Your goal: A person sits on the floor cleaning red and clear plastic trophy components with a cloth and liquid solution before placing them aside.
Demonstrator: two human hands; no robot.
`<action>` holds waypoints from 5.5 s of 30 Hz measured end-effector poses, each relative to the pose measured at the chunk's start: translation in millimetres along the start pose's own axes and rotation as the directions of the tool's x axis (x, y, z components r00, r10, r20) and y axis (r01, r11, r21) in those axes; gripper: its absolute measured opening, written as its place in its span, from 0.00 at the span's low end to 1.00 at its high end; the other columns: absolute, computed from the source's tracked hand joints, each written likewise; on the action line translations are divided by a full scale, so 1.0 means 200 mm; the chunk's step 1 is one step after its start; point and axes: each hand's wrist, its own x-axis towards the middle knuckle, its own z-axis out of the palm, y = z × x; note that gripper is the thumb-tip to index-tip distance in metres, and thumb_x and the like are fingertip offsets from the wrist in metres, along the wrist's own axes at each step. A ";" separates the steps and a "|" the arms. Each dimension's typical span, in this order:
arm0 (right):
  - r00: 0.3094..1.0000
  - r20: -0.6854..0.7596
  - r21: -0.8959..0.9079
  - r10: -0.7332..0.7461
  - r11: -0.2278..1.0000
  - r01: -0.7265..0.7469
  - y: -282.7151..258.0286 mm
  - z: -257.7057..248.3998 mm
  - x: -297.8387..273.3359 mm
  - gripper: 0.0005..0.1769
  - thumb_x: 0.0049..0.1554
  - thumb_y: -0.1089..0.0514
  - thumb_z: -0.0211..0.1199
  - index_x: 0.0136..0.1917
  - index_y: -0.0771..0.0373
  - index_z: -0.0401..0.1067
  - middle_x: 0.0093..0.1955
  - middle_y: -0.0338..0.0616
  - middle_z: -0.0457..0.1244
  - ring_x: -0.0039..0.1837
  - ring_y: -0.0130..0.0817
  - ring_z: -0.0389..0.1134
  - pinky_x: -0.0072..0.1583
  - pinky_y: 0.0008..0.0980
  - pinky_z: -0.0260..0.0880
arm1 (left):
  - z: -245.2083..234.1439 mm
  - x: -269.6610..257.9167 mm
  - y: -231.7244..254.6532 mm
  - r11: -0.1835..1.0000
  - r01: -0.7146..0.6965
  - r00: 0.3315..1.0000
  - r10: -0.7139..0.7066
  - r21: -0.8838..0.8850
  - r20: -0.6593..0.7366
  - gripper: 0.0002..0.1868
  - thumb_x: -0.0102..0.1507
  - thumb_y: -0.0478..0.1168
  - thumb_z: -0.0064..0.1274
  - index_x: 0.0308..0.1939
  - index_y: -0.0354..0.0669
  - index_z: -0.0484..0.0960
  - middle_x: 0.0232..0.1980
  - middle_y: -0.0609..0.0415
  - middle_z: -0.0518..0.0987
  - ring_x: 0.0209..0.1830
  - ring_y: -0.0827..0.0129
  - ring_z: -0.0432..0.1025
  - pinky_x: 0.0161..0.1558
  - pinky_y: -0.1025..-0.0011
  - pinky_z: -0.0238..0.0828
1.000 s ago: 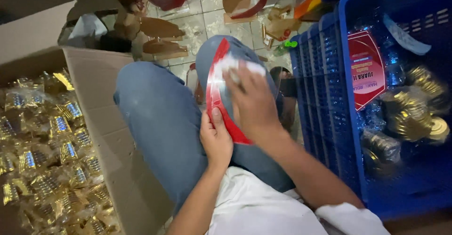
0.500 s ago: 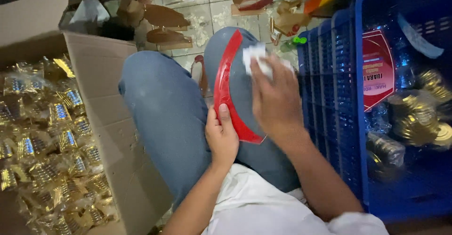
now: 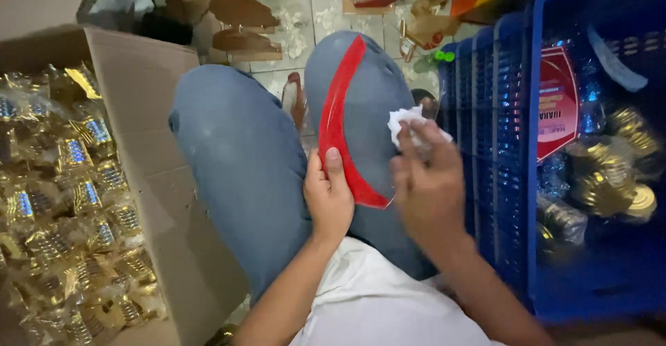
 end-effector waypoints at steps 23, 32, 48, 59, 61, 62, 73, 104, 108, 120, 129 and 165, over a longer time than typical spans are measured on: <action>0.999 0.014 -0.040 -0.035 0.999 0.036 0.02 0.09 0.49 0.26 0.66 0.61 0.64 0.71 0.83 0.67 0.78 0.64 0.52 0.79 0.59 0.56 0.75 0.50 0.57 | -0.03 0.02 -0.02 0.999 -0.028 0.995 0.031 -0.035 0.097 0.17 0.73 0.49 0.38 0.42 0.40 0.74 0.28 0.56 0.75 0.23 0.70 0.66 0.31 0.70 0.67; 0.910 0.407 0.023 0.078 0.995 -0.096 -0.14 -0.04 -0.01 0.42 0.59 0.48 0.58 0.80 0.71 0.53 0.85 0.56 0.45 0.86 0.52 0.45 0.77 0.49 0.49 | -0.03 0.03 -0.03 1.000 -0.011 0.995 0.009 0.018 0.096 0.16 0.72 0.49 0.38 0.42 0.41 0.74 0.28 0.51 0.78 0.21 0.63 0.69 0.27 0.65 0.68; 0.920 0.390 0.122 0.045 0.987 -0.101 -0.18 -0.07 -0.13 0.38 0.60 0.53 0.56 0.78 0.74 0.54 0.84 0.62 0.45 0.85 0.58 0.45 0.79 0.53 0.46 | -0.05 0.04 -0.03 1.000 -0.003 0.995 0.006 -0.028 0.104 0.15 0.73 0.48 0.38 0.41 0.41 0.73 0.28 0.55 0.77 0.22 0.67 0.69 0.29 0.68 0.68; 0.994 0.094 -0.293 0.054 0.956 -0.024 0.13 0.22 0.34 0.34 0.71 0.45 0.42 0.80 0.69 0.58 0.83 0.59 0.50 0.84 0.49 0.49 0.75 0.51 0.49 | -0.01 0.01 0.04 1.000 0.010 0.999 -0.009 -0.019 0.039 0.20 0.74 0.51 0.42 0.31 0.45 0.70 0.23 0.44 0.72 0.25 0.59 0.71 0.35 0.63 0.70; 0.998 0.060 -0.156 -0.011 0.988 0.021 0.10 0.23 0.48 0.31 0.71 0.49 0.52 0.80 0.69 0.59 0.82 0.59 0.51 0.83 0.53 0.50 0.74 0.58 0.50 | -0.01 0.02 0.00 1.000 -0.020 0.999 0.021 -0.011 0.029 0.21 0.75 0.50 0.42 0.31 0.43 0.70 0.24 0.42 0.72 0.27 0.60 0.69 0.35 0.63 0.69; 0.998 0.056 -0.155 -0.010 0.988 0.019 0.04 0.21 0.41 0.31 0.71 0.49 0.52 0.80 0.69 0.59 0.82 0.59 0.51 0.83 0.53 0.50 0.74 0.58 0.50 | -0.02 0.02 -0.01 1.000 -0.024 0.999 0.025 -0.010 0.030 0.21 0.75 0.50 0.42 0.31 0.43 0.70 0.24 0.42 0.72 0.27 0.60 0.69 0.35 0.63 0.69; 0.995 -0.098 -0.189 -0.003 0.982 -0.016 0.08 0.13 -0.07 0.29 0.69 0.51 0.52 0.78 0.69 0.62 0.79 0.59 0.56 0.81 0.57 0.52 0.80 0.57 0.42 | 0.01 0.05 -0.11 0.991 -0.133 0.991 0.132 0.029 0.014 0.18 0.75 0.50 0.42 0.39 0.40 0.76 0.33 0.36 0.74 0.40 0.43 0.74 0.48 0.54 0.69; 0.712 0.264 0.916 0.651 -0.400 0.026 -0.02 -0.27 0.02 0.23 0.64 0.63 0.47 0.69 0.79 0.63 0.69 0.68 0.64 0.68 0.50 0.66 0.70 0.40 0.62 | -0.08 -0.13 0.15 0.962 0.184 0.974 -0.151 -0.203 0.166 0.28 0.73 0.57 0.33 0.58 0.38 0.78 0.39 0.53 0.76 0.32 0.72 0.65 0.36 0.74 0.63; 0.893 0.304 0.834 0.333 -0.545 -0.081 -0.03 -0.11 -0.04 0.25 0.68 0.43 0.44 0.62 0.65 0.67 0.57 0.47 0.65 0.60 0.39 0.67 0.64 0.37 0.64 | -0.09 -0.14 0.17 0.803 0.183 0.958 -0.014 -0.567 0.288 0.24 0.72 0.54 0.40 0.54 0.36 0.79 0.36 0.54 0.75 0.30 0.74 0.65 0.33 0.74 0.63; 0.910 0.282 0.724 0.304 -0.690 0.006 -0.10 -0.15 0.12 0.35 0.67 0.32 0.41 0.56 0.61 0.76 0.58 0.43 0.68 0.65 0.37 0.65 0.73 0.41 0.55 | -0.09 -0.07 0.11 0.749 0.331 0.937 -0.189 -0.575 0.294 0.20 0.71 0.57 0.44 0.44 0.44 0.76 0.25 0.58 0.69 0.21 0.74 0.63 0.25 0.79 0.61; 0.926 0.219 0.947 0.306 -0.295 -0.127 0.03 0.07 0.15 0.34 0.72 0.38 0.39 0.80 0.60 0.58 0.72 0.40 0.62 0.70 0.25 0.63 0.76 0.22 0.56 | -0.03 -0.01 0.12 0.564 0.562 0.826 -0.427 -0.605 0.369 0.22 0.69 0.59 0.52 0.31 0.48 0.71 0.16 0.59 0.65 0.09 0.75 0.60 0.13 0.79 0.56; 0.545 0.518 0.802 0.659 -0.596 -0.042 1.56 0.88 1.26 0.19 0.62 0.67 0.62 0.63 0.79 0.63 0.64 0.60 0.58 0.66 0.54 0.66 0.68 0.45 0.74 | 0.11 0.81 -0.18 0.893 0.100 0.990 -0.133 0.440 0.046 0.34 0.59 0.46 0.62 0.65 0.43 0.64 0.66 0.36 0.60 0.67 0.37 0.53 0.64 0.37 0.48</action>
